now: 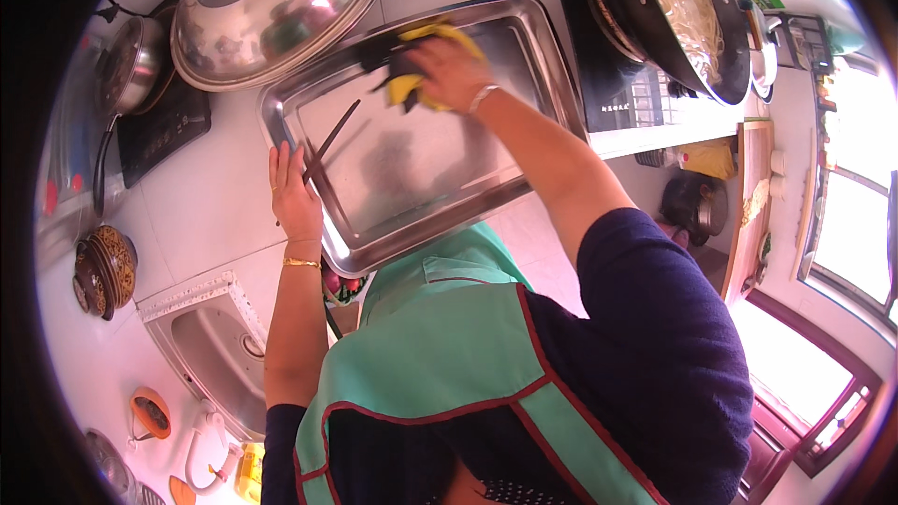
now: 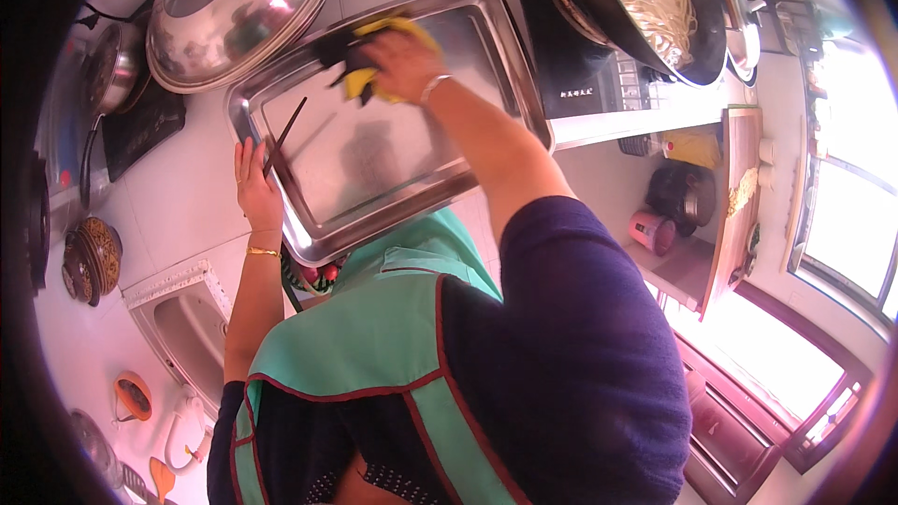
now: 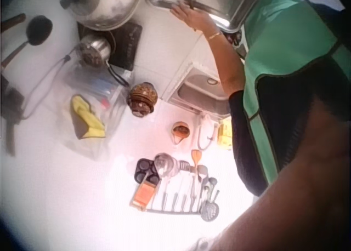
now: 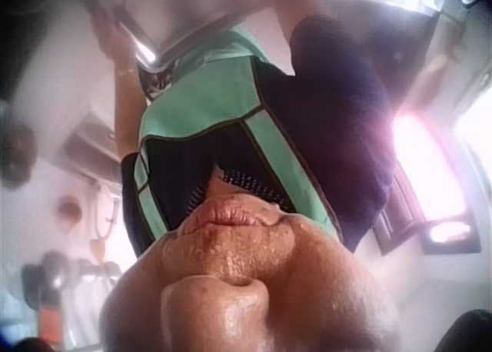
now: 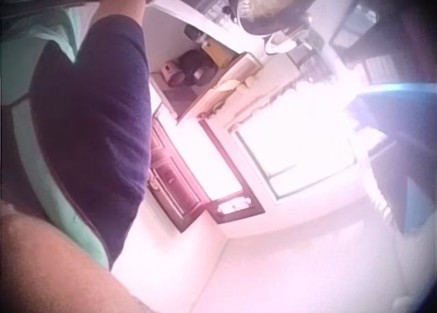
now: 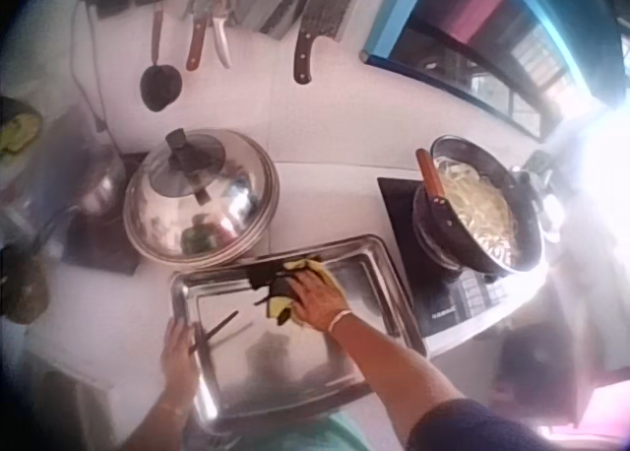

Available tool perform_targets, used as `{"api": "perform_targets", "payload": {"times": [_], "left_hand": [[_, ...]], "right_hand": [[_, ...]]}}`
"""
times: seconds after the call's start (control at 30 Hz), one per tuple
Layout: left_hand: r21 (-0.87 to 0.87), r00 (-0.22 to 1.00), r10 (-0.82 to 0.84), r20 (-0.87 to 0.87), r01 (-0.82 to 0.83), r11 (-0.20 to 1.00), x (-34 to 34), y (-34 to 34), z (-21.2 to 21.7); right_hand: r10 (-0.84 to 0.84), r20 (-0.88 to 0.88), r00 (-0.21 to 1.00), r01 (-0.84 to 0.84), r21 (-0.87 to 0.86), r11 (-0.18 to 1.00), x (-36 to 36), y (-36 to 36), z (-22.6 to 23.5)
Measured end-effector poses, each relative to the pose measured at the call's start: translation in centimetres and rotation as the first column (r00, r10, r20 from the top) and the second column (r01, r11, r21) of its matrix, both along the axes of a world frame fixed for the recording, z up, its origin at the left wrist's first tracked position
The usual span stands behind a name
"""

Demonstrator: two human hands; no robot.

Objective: The person wipes a bowl with a cloth, cleans the sink area and countertop, pours oil into a small bowl, adds ingredients from jars into bowls, boils noodles in a pot with chopsticks, and wipes a tray.

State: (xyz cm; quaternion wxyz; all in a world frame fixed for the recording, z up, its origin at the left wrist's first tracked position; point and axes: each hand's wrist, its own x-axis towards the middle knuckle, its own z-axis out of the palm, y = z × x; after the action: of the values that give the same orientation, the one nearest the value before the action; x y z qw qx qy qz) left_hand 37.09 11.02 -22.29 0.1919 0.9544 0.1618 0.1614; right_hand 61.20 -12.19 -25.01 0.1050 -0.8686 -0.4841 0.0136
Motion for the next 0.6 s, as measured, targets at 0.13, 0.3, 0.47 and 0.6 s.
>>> {"api": "perform_targets", "payload": {"times": [0.13,0.3,0.47,0.6], "left_hand": [[-0.035,1.0,0.002,0.001,-0.002,0.999,0.5,-0.5,0.3],[-0.005,1.0,0.008,0.017,-0.008,1.0,1.0,-0.9,-0.2],[-0.038,1.0,0.028,0.005,-0.028,0.999,0.5,-1.1,-0.6],[-0.044,0.999,0.04,0.014,-0.039,0.998,0.7,-1.1,-1.1]], "right_hand": [[-0.504,0.197,0.841,0.524,-0.065,0.849,4.3,-8.0,0.2],[-0.634,0.154,0.758,0.641,-0.357,0.679,1.7,-8.2,2.4],[-0.655,0.062,0.753,0.613,-0.427,0.665,-8.3,-14.5,3.7],[-0.68,-0.006,0.733,0.549,-0.584,0.598,-12.9,-14.2,6.1]]}}
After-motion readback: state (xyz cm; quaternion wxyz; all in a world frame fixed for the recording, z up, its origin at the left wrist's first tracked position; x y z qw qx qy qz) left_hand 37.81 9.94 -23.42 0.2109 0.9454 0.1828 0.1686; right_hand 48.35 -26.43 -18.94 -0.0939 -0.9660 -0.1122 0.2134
